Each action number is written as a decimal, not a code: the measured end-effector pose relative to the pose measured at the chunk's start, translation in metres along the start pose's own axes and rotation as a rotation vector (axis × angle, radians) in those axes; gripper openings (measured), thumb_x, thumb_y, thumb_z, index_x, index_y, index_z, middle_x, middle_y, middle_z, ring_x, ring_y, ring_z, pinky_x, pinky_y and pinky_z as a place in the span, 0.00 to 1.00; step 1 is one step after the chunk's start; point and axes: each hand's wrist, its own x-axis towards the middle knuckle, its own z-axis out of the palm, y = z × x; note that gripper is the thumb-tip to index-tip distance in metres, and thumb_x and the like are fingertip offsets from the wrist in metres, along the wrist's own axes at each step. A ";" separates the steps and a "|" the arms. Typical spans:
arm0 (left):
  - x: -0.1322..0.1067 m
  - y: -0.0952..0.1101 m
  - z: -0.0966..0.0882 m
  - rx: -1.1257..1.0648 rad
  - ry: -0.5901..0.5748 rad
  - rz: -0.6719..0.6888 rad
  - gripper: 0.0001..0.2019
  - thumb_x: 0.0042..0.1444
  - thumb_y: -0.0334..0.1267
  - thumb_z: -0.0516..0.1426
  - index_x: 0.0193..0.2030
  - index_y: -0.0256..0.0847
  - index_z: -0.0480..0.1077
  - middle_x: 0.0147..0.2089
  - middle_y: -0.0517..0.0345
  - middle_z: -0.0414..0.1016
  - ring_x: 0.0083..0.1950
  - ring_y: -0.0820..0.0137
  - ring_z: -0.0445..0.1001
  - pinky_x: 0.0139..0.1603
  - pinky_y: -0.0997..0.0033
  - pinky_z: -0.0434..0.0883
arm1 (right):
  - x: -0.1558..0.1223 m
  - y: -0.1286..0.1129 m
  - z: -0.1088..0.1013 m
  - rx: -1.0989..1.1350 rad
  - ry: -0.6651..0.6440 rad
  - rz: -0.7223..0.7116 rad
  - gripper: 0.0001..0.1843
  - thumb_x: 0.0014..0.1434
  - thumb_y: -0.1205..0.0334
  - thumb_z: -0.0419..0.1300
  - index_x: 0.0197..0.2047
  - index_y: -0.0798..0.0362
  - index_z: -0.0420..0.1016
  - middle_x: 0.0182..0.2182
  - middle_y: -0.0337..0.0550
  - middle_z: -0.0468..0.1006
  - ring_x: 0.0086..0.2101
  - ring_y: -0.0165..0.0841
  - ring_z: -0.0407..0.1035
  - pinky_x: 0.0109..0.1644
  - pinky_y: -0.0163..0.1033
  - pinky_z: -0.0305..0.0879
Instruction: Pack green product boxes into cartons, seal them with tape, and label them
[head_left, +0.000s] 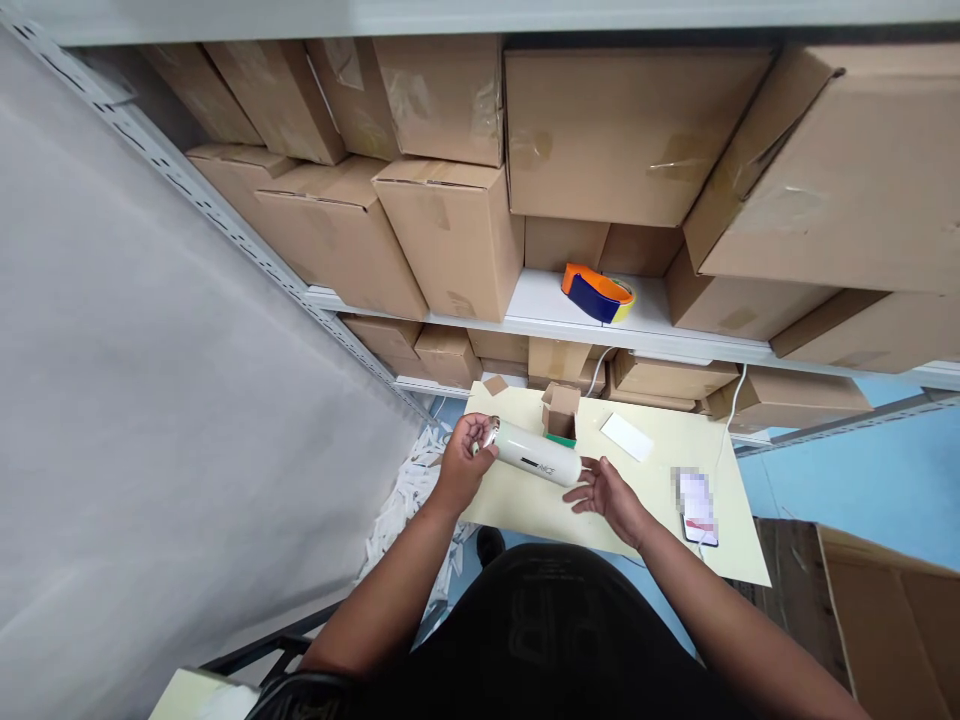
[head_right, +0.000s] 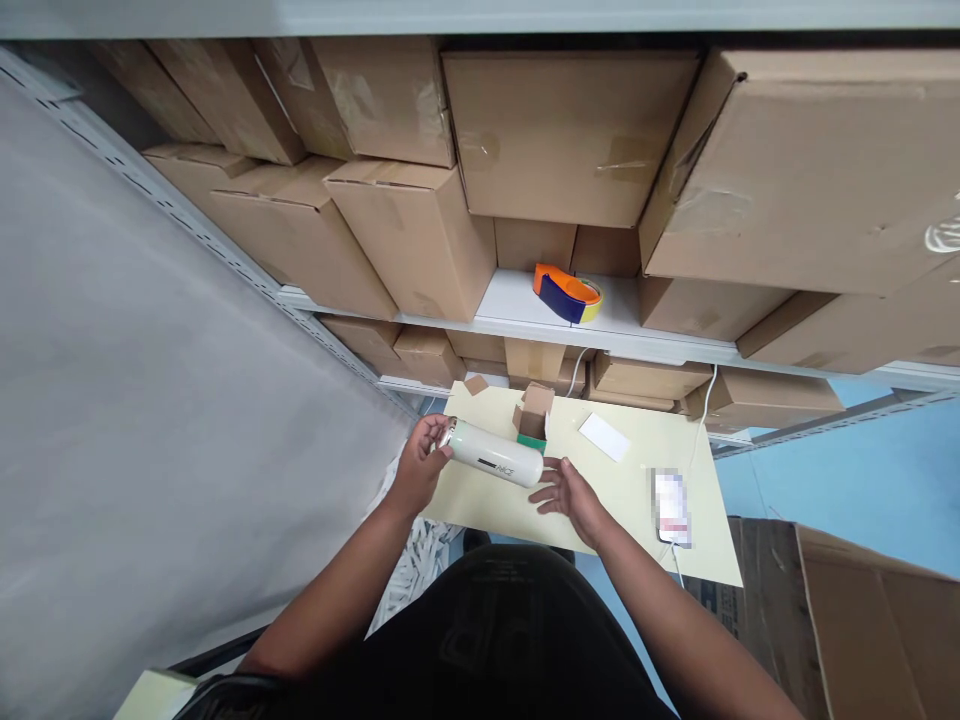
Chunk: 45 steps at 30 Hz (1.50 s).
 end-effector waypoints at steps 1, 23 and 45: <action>-0.002 -0.003 0.004 -0.061 -0.018 -0.004 0.19 0.49 0.38 0.61 0.49 0.45 0.67 0.47 0.55 0.74 0.50 0.65 0.73 0.54 0.65 0.70 | -0.004 -0.006 0.008 0.088 -0.077 0.033 0.38 0.65 0.27 0.48 0.59 0.50 0.72 0.51 0.56 0.79 0.40 0.47 0.79 0.42 0.52 0.75; -0.028 -0.018 0.051 -0.055 -0.342 -0.090 0.35 0.45 0.52 0.73 0.56 0.44 0.66 0.53 0.53 0.69 0.52 0.61 0.70 0.51 0.67 0.70 | -0.024 -0.067 -0.005 0.082 0.164 -0.375 0.36 0.57 0.32 0.63 0.59 0.45 0.68 0.49 0.48 0.75 0.43 0.42 0.72 0.40 0.46 0.75; -0.055 0.027 0.138 -0.210 -0.157 -0.058 0.35 0.55 0.52 0.65 0.66 0.42 0.63 0.60 0.46 0.76 0.60 0.56 0.74 0.60 0.57 0.70 | -0.051 -0.040 -0.021 0.026 -0.222 -0.162 0.37 0.50 0.50 0.73 0.61 0.46 0.67 0.52 0.48 0.76 0.49 0.46 0.73 0.50 0.52 0.73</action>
